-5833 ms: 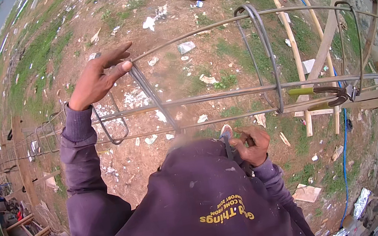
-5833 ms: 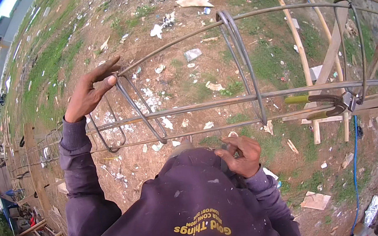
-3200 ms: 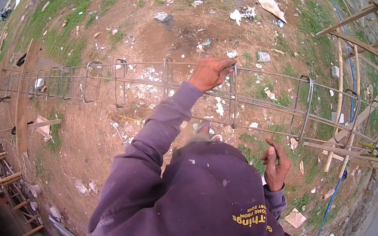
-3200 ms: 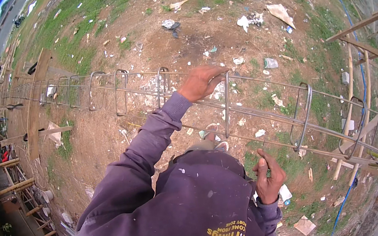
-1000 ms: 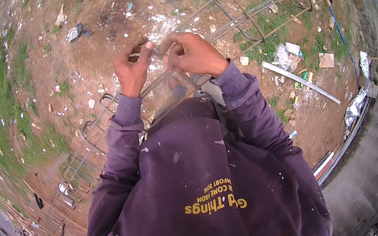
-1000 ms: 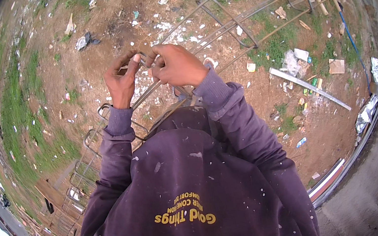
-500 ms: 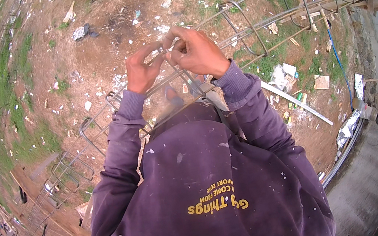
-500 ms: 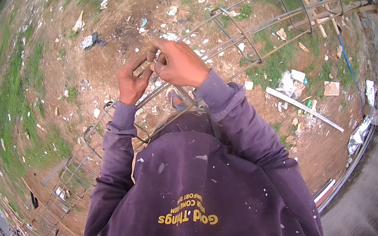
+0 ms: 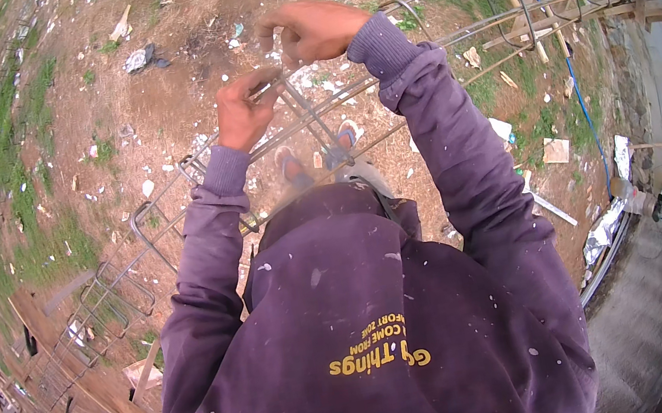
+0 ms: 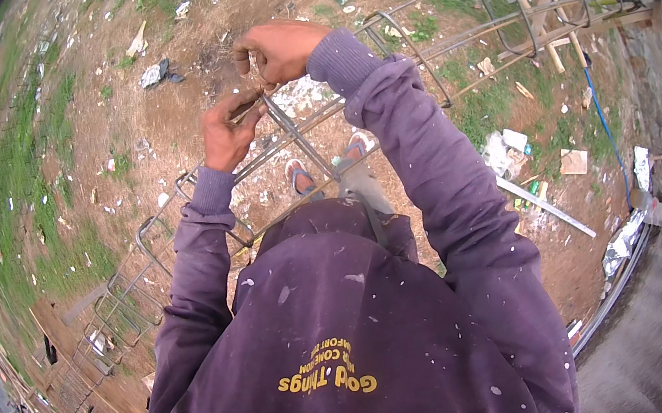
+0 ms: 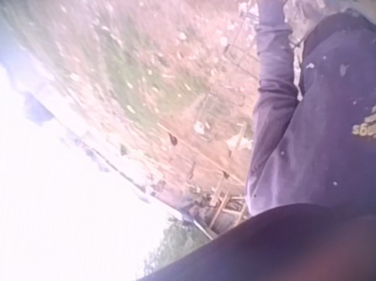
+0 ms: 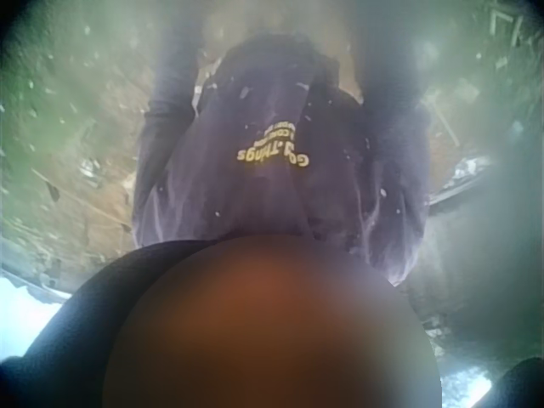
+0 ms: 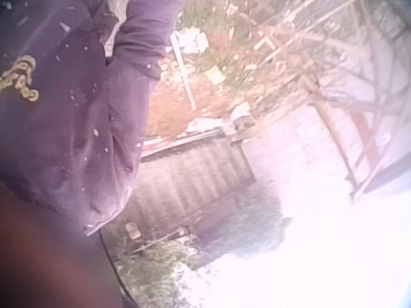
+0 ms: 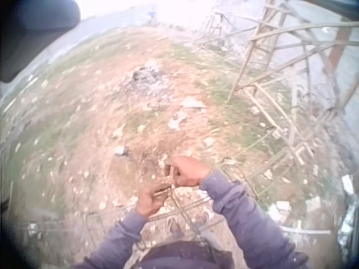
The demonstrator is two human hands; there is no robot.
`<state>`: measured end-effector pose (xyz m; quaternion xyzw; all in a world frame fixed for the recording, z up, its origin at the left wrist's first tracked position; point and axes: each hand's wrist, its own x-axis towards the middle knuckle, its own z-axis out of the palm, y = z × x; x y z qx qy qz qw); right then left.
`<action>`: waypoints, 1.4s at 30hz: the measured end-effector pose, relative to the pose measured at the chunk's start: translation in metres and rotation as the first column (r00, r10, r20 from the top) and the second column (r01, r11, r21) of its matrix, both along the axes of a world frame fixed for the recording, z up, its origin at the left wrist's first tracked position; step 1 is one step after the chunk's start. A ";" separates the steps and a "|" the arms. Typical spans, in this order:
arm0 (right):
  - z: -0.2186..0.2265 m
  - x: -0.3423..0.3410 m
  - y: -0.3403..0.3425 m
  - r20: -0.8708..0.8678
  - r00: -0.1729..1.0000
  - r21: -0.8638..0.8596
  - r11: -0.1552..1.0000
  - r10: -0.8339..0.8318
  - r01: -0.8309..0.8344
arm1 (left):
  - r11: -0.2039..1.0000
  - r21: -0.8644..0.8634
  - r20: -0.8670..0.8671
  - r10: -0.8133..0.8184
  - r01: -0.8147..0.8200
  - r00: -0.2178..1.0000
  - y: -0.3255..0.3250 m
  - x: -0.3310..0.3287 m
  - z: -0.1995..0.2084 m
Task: The person assembles a rebar cage by tying metal rods together using wire and pliers. They repeatedly bend, twist, and secure the rods to form a grid-like structure.
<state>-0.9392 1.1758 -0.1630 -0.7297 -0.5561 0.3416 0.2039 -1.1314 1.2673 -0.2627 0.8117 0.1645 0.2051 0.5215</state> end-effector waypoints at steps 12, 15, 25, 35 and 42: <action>-0.048 0.016 0.013 -0.028 1.000 -0.451 0.893 0.001 -0.013 | 0.997 0.071 -0.019 0.040 -0.038 0.999 -0.012 -0.006 -0.008; -0.058 0.012 0.011 -0.174 0.982 -0.492 0.870 -0.075 -0.021 | 0.989 0.144 -0.019 0.021 -0.018 1.000 -0.013 -0.007 -0.009; -0.075 0.013 0.011 -0.201 0.979 -0.417 0.907 -0.038 -0.051 | 0.998 -0.024 -0.037 0.054 -0.055 0.998 -0.026 -0.006 0.000; -0.073 0.019 0.004 -0.210 0.977 -0.363 0.930 -0.016 -0.063 | 0.960 -0.242 -0.153 0.102 -0.138 0.983 -0.033 0.004 -0.002; -0.072 0.020 0.005 -0.221 0.968 -0.472 0.881 -0.115 -0.003 | 0.967 -0.247 -0.123 0.027 -0.057 0.992 -0.024 0.001 -0.009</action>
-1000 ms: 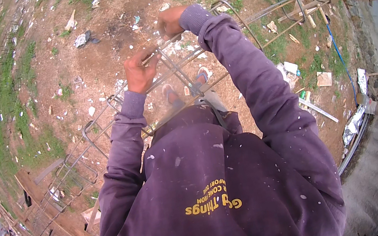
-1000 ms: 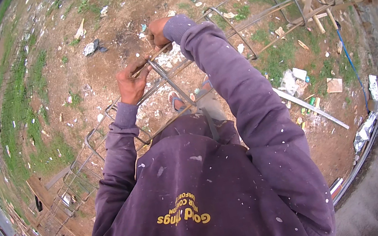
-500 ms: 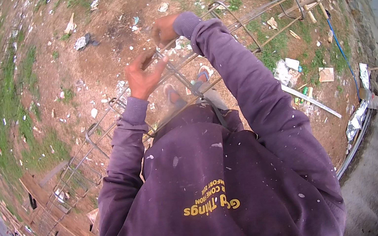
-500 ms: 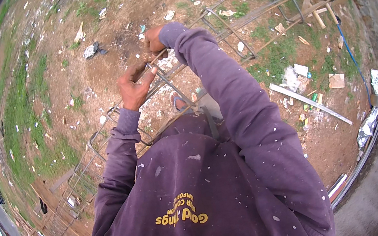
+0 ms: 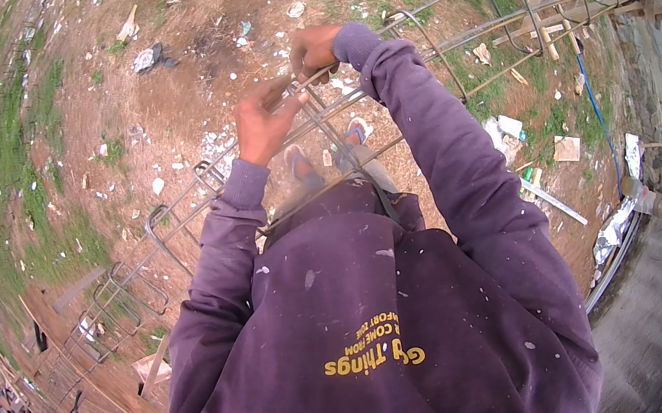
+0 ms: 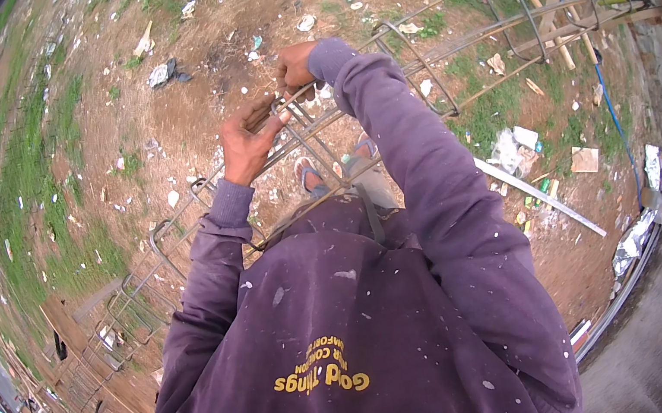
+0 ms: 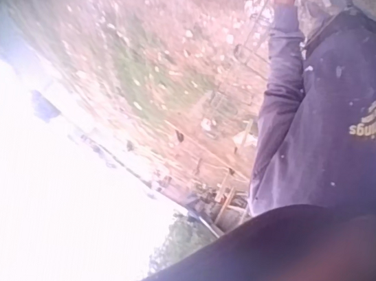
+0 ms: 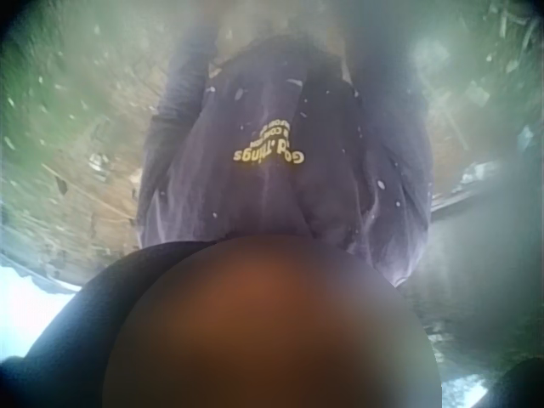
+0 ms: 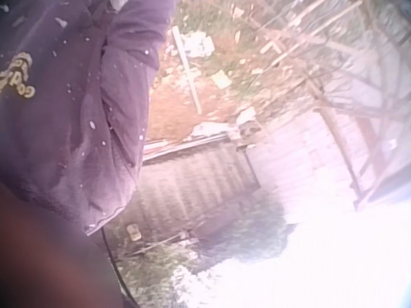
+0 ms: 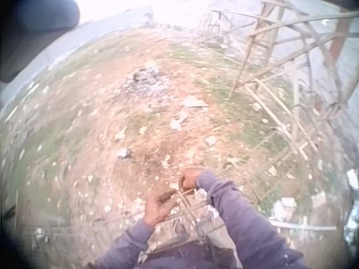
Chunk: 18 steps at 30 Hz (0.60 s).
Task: The person assembles a rebar cage by tying metal rods together using wire and pliers. They repeatedly bend, twist, and secure the rods to form a grid-like structure.
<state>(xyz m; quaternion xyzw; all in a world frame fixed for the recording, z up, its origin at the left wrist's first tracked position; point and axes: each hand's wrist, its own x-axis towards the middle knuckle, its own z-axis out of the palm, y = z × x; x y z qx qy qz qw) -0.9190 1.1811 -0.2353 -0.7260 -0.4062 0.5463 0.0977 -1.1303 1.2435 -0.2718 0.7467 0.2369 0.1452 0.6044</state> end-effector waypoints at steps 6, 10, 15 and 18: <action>-0.003 0.004 0.002 -0.013 1.000 -0.038 0.999 0.002 -0.002 | 0.995 -0.074 -0.137 -0.077 0.067 0.988 0.014 -0.005 0.003; -0.009 0.006 0.003 -0.049 0.999 -0.045 0.999 -0.006 0.004 | 0.980 0.069 -0.078 -0.183 0.188 0.980 0.024 -0.005 0.004; -0.012 0.012 0.003 -0.016 1.000 0.054 0.998 0.014 -0.014 | 0.946 0.252 -0.003 -0.208 0.202 0.978 0.023 -0.003 0.009; -0.012 0.016 0.002 -0.004 0.999 0.075 0.996 0.049 -0.049 | 0.936 0.311 -0.031 -0.162 0.163 0.986 0.019 0.000 0.010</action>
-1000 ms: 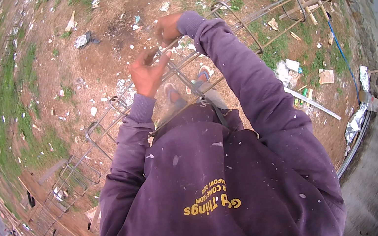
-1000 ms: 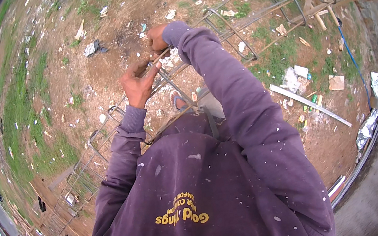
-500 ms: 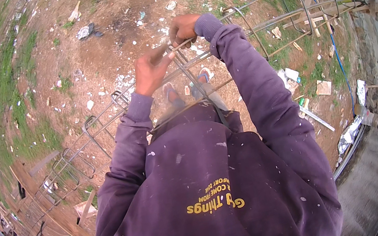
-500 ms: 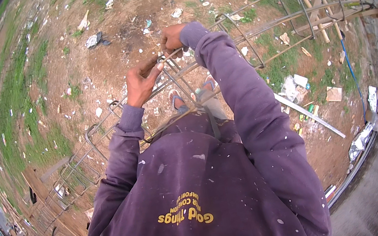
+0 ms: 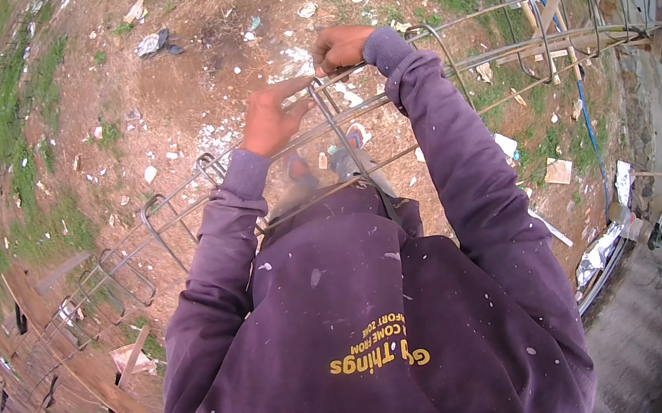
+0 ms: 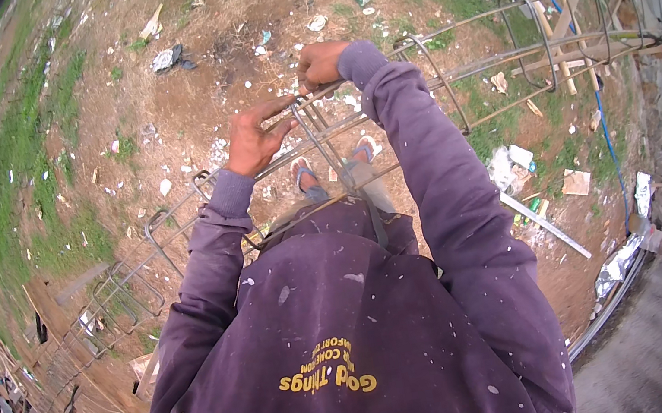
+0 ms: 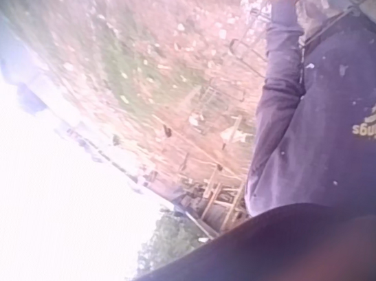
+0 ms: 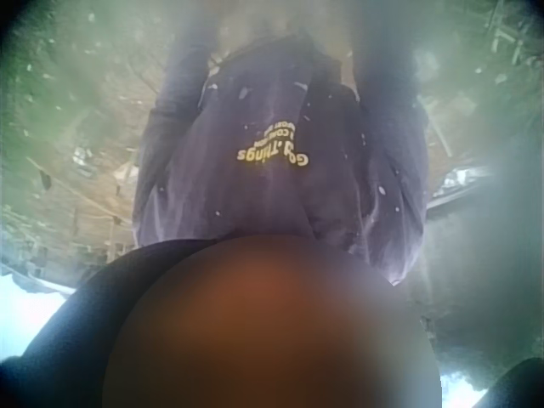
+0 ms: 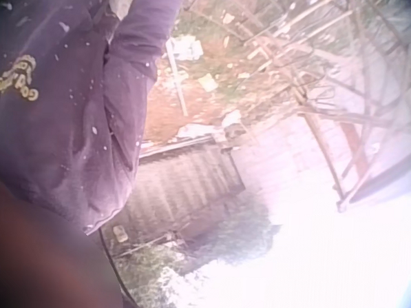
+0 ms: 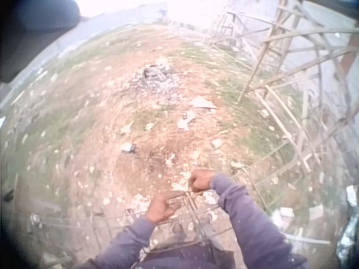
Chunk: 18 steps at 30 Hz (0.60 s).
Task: The person assembles a rebar cage by tying metal rods together using wire and pliers. They repeatedly bend, twist, and secure the rods to form a grid-like structure.
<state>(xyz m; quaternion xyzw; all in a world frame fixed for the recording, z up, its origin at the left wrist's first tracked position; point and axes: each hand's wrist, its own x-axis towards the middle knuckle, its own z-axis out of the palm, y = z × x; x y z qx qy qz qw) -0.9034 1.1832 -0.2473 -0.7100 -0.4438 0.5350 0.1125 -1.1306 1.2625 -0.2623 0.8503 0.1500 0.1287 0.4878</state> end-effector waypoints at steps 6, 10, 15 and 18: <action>0.003 0.000 0.004 0.033 0.999 0.009 1.000 0.005 -0.005 | 0.999 -0.010 0.068 0.032 -0.032 0.997 -0.003 0.004 -0.009; 0.006 -0.001 0.009 0.120 0.987 -0.102 0.990 0.106 -0.094 | 1.000 -0.008 0.103 0.024 -0.023 0.994 -0.001 0.004 -0.013; -0.008 -0.007 0.017 -0.001 0.992 -0.418 0.901 0.123 -0.112 | 1.000 0.003 0.096 0.024 -0.024 0.995 -0.004 0.002 -0.011; -0.014 -0.012 0.021 -0.065 0.990 -0.474 0.869 0.127 -0.143 | 0.999 0.024 0.105 0.026 -0.028 0.994 -0.006 0.002 -0.010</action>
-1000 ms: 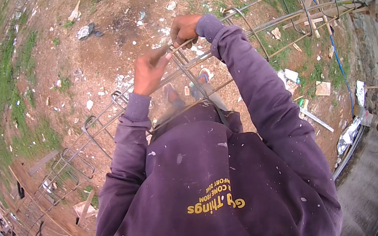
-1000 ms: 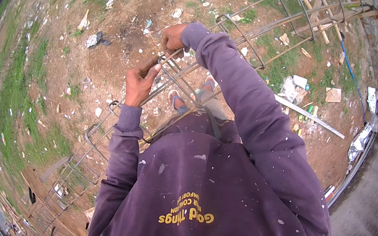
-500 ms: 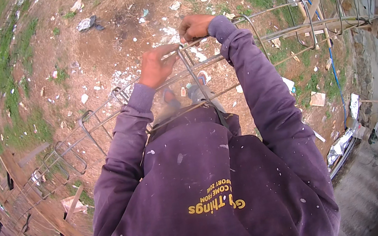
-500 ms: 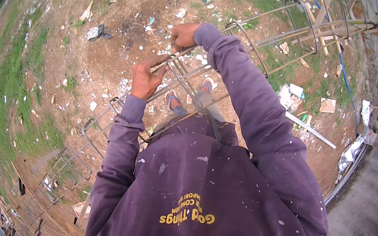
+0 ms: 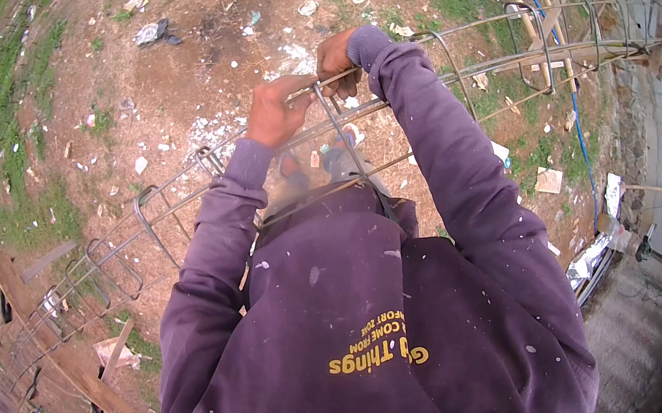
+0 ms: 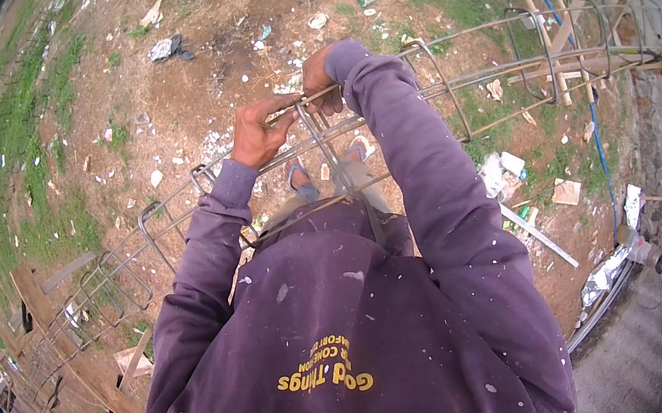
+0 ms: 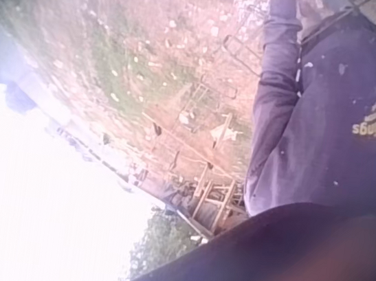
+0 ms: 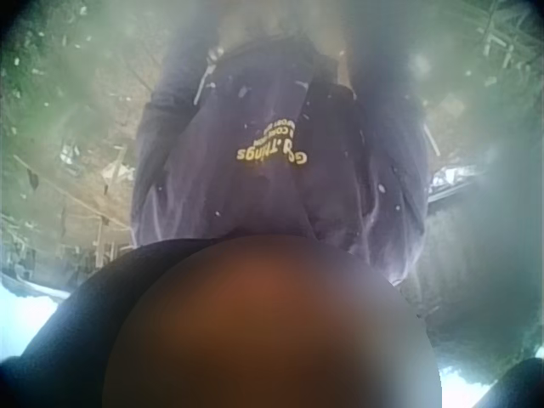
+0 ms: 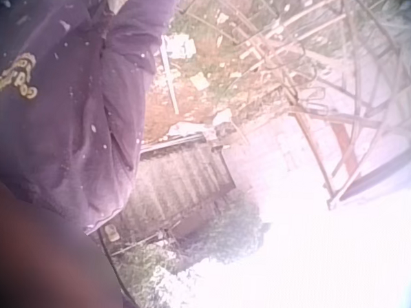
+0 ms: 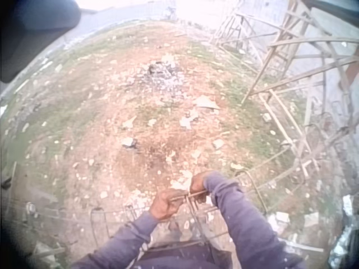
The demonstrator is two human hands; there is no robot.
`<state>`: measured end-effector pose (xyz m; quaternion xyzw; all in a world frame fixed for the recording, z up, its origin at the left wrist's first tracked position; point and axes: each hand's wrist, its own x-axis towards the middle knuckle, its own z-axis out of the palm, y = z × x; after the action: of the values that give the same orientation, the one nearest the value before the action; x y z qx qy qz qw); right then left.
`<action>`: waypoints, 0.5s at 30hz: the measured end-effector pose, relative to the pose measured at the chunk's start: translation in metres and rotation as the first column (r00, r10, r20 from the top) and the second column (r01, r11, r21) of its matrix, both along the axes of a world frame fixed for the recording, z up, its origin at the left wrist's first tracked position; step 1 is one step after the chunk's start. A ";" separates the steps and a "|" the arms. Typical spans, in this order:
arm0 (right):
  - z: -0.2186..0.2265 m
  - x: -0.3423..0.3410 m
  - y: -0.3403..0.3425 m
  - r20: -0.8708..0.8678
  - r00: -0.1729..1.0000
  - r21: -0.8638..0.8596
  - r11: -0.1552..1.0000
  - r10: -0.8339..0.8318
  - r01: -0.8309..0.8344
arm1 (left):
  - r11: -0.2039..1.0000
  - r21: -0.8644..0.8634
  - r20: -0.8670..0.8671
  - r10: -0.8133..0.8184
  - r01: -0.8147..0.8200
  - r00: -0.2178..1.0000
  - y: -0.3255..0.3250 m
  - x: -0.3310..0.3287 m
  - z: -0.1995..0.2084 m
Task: The person assembles a rebar cage by tying metal rods together using wire and pliers. They repeatedly bend, twist, and secure the rods to form a grid-like structure.
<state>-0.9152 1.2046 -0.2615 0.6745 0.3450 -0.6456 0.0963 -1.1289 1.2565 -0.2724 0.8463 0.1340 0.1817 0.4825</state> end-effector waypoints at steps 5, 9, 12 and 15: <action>0.036 -0.010 -0.028 0.400 0.903 0.660 0.733 -0.160 -0.162 | 1.000 -0.008 0.038 0.012 -0.012 0.999 0.000 0.000 -0.004; 0.079 -0.037 -0.088 0.309 0.898 0.788 0.613 -0.312 -0.058 | 1.000 0.006 0.049 0.016 -0.016 0.999 0.000 0.000 -0.009; 0.073 -0.072 -0.113 0.434 0.853 0.792 0.575 -0.289 -0.208 | 0.999 -0.031 0.038 0.015 -0.014 0.999 -0.001 0.000 -0.010; 0.053 -0.083 -0.116 0.582 0.745 0.734 0.605 -0.326 -0.309 | 0.998 -0.058 0.049 0.012 -0.009 0.999 -0.002 0.001 -0.009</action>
<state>-0.9985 1.0890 -0.2086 0.8292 0.5325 -0.1367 -0.1006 -1.1277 1.2543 -0.2812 0.8265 0.1316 0.2011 0.5090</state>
